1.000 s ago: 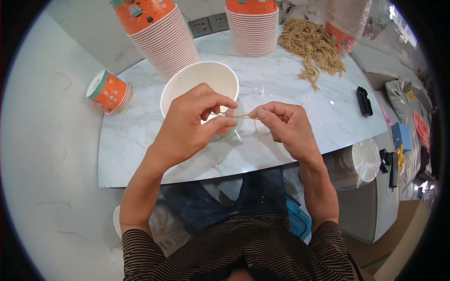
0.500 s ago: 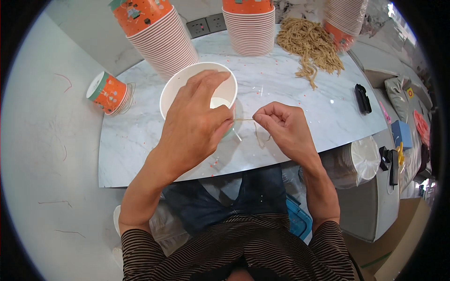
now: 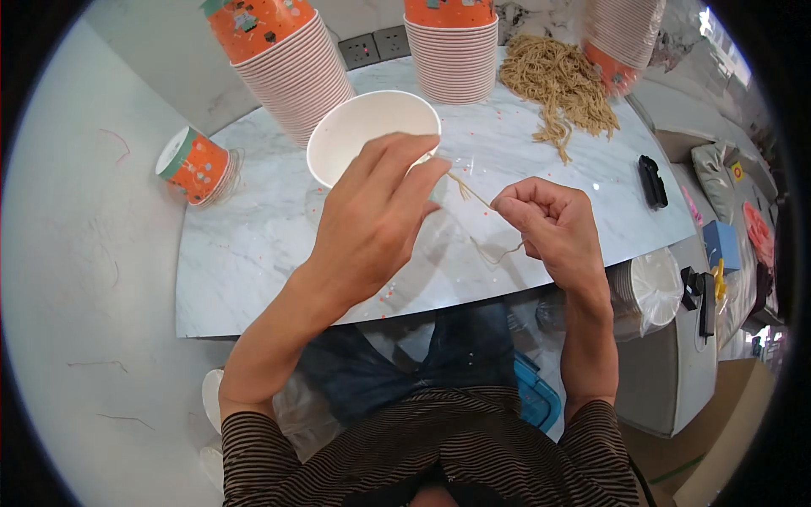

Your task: Threading strings through pre-punched holes in paper buckets to attach handles.

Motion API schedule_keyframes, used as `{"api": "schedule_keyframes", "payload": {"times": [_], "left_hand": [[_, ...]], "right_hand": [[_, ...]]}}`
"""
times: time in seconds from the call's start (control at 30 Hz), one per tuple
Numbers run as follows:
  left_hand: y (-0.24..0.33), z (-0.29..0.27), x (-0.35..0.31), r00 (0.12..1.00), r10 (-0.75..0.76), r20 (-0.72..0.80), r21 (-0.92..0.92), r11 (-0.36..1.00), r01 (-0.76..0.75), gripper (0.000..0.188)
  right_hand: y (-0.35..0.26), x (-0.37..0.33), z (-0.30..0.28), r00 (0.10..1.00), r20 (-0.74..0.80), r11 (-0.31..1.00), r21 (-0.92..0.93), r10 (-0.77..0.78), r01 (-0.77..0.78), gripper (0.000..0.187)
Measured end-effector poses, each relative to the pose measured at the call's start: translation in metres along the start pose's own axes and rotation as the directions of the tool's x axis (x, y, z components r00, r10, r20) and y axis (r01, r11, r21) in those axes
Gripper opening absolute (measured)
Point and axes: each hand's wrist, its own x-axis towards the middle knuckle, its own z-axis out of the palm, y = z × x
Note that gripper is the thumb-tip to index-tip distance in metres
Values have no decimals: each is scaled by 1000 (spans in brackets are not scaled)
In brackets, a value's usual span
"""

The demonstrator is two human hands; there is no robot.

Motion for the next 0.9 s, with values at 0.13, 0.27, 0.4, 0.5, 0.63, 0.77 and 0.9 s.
{"api": "schedule_keyframes", "payload": {"times": [0.13, 0.27, 0.4, 0.5, 0.63, 0.77, 0.9], "left_hand": [[-14, 16, 16, 992, 128, -20, 13, 992, -128, 30], [-20, 25, 19, 984, 155, 87, -19, 988, -154, 18], [-15, 23, 21, 978, 129, 165, 19, 991, -134, 15], [-14, 21, 23, 967, 168, 194, 73, 980, -185, 19], [-14, 11, 25, 956, 231, 181, 242, 932, -270, 20], [-30, -8, 14, 976, 111, 190, 251, 955, -158, 18], [-36, -6, 0, 909, -148, 389, 216, 974, 66, 21]], "right_hand": [[2, -4, -5, 999, -7, 999, 33, 36, -36, 19], [3, -6, -8, 999, -30, 999, 41, 16, -15, 21], [6, -5, -11, 1000, -17, 997, 73, 20, -19, 20], [9, -3, -10, 1000, -4, 996, 84, 3, -2, 18], [19, 3, -10, 994, -76, 996, -53, -79, 76, 16], [46, 14, -25, 987, -142, 981, -186, -81, 53, 15], [50, 13, -10, 980, -138, 960, -259, -145, 106, 16]]}}
